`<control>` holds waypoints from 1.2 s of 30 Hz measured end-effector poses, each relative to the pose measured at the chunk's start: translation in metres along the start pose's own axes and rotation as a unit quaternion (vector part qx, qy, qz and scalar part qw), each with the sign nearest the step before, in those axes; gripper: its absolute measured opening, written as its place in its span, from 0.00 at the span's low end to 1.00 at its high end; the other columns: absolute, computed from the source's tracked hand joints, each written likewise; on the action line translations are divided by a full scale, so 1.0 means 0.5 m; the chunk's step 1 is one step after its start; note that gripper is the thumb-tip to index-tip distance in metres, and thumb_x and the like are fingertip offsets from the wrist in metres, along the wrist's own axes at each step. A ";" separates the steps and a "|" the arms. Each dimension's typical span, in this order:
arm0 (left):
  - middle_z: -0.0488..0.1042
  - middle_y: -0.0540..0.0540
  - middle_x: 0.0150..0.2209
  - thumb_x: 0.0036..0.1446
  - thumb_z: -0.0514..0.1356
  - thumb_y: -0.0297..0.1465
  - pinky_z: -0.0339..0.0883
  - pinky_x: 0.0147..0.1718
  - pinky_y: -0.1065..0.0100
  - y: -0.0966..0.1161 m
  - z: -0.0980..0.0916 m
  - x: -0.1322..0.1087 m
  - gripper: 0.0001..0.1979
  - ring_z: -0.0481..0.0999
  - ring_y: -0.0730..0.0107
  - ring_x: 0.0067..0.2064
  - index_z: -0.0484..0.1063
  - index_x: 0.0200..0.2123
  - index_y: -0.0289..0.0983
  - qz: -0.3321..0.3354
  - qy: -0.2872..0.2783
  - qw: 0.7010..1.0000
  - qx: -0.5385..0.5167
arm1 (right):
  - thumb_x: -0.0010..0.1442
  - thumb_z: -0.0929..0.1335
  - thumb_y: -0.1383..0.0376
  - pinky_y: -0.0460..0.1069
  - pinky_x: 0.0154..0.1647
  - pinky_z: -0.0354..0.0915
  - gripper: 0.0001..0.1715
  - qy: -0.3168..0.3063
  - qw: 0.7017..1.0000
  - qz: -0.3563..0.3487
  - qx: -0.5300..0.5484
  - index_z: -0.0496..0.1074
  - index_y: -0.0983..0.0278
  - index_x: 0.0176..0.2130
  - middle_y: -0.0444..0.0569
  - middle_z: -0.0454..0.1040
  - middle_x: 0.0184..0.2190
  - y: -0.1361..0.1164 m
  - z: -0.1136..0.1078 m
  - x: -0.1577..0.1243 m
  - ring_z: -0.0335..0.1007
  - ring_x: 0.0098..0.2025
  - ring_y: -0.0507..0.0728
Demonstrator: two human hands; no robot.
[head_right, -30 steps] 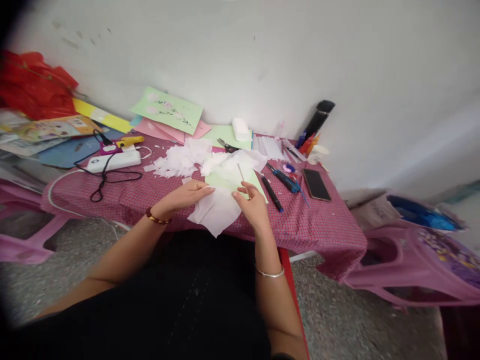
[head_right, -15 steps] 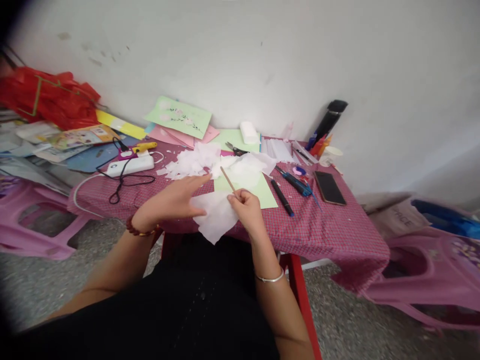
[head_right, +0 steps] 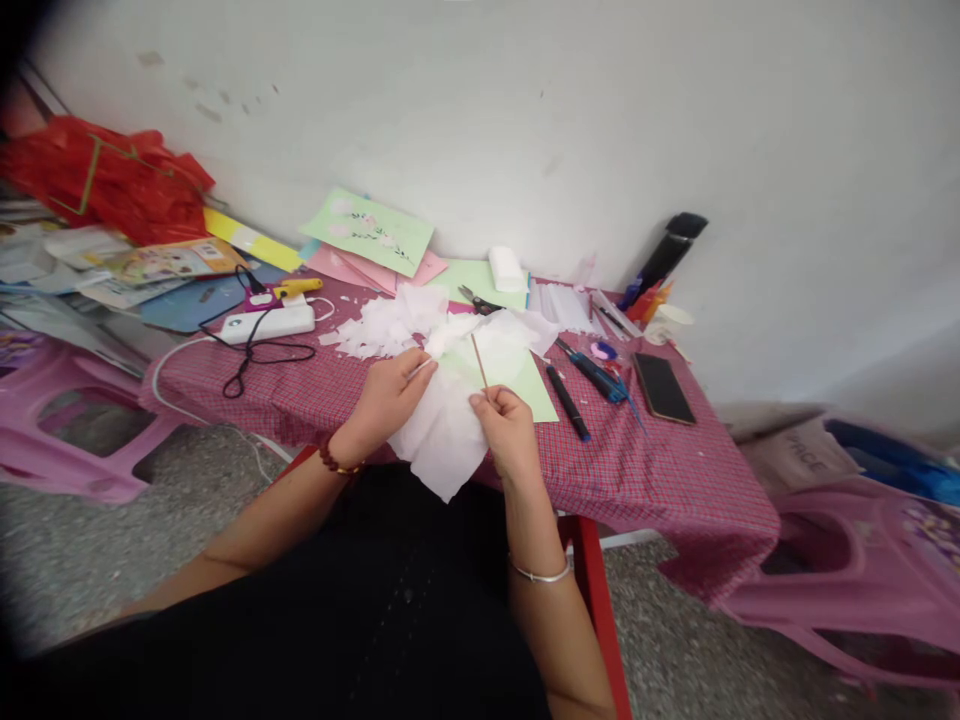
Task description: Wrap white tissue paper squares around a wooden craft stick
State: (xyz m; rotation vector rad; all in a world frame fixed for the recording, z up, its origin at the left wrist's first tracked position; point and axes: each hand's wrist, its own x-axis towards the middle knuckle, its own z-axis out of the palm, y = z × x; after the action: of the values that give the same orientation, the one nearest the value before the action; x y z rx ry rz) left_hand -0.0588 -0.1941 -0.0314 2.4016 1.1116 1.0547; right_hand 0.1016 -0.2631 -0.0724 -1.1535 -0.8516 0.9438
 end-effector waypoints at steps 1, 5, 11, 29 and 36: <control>0.67 0.50 0.25 0.64 0.49 0.37 0.55 0.30 0.68 -0.003 -0.001 0.001 0.14 0.66 0.71 0.29 0.65 0.29 0.37 -0.002 0.013 1.000 -0.019 | 0.48 0.72 0.61 0.45 0.22 0.45 0.13 0.002 1.000 0.000 0.014 0.65 0.63 0.23 0.37 0.59 0.19 0.003 -0.002 0.002 0.49 0.20 0.47; 0.63 0.52 0.24 0.62 0.51 0.35 0.54 0.29 0.70 -0.011 -0.002 0.007 0.13 0.63 0.74 0.28 0.64 0.26 0.36 -0.020 0.051 0.992 -0.114 | 0.48 0.73 0.61 0.45 0.22 0.47 0.12 0.022 0.999 -0.003 0.029 0.67 0.63 0.24 0.37 0.61 0.19 0.011 -0.010 0.008 0.51 0.21 0.48; 0.58 0.53 0.23 0.61 0.52 0.36 0.52 0.25 0.71 -0.026 0.005 0.015 0.14 0.56 0.75 0.26 0.64 0.25 0.36 -0.082 0.077 0.963 -0.246 | 0.47 0.73 0.60 0.45 0.23 0.49 0.12 0.059 0.997 -0.017 0.037 0.68 0.63 0.26 0.37 0.62 0.19 0.017 -0.025 0.014 0.53 0.20 0.47; 0.56 0.54 0.21 0.61 0.52 0.35 0.50 0.25 0.71 -0.090 0.034 0.028 0.14 0.55 0.75 0.25 0.62 0.24 0.36 -0.127 0.173 0.950 -0.227 | 0.45 0.73 0.61 0.44 0.22 0.48 0.13 0.142 0.987 -0.073 0.001 0.66 0.64 0.24 0.36 0.58 0.17 0.020 -0.066 0.032 0.49 0.20 0.47; 0.62 0.52 0.23 0.63 0.49 0.35 0.54 0.28 0.69 -0.113 0.053 0.019 0.14 0.62 0.73 0.28 0.64 0.26 0.36 -0.126 0.202 0.964 -0.119 | 0.46 0.71 0.60 0.44 0.23 0.50 0.14 0.181 0.979 -0.095 -0.022 0.62 0.63 0.23 0.36 0.57 0.19 0.030 -0.060 0.036 0.49 0.22 0.47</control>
State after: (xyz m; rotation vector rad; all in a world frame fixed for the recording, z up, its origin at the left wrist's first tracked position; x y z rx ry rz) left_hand -0.0661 -0.1488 -0.0747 1.8485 1.2884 1.5293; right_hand 0.1332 -0.2551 -0.0917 -1.2111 -0.6735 0.5380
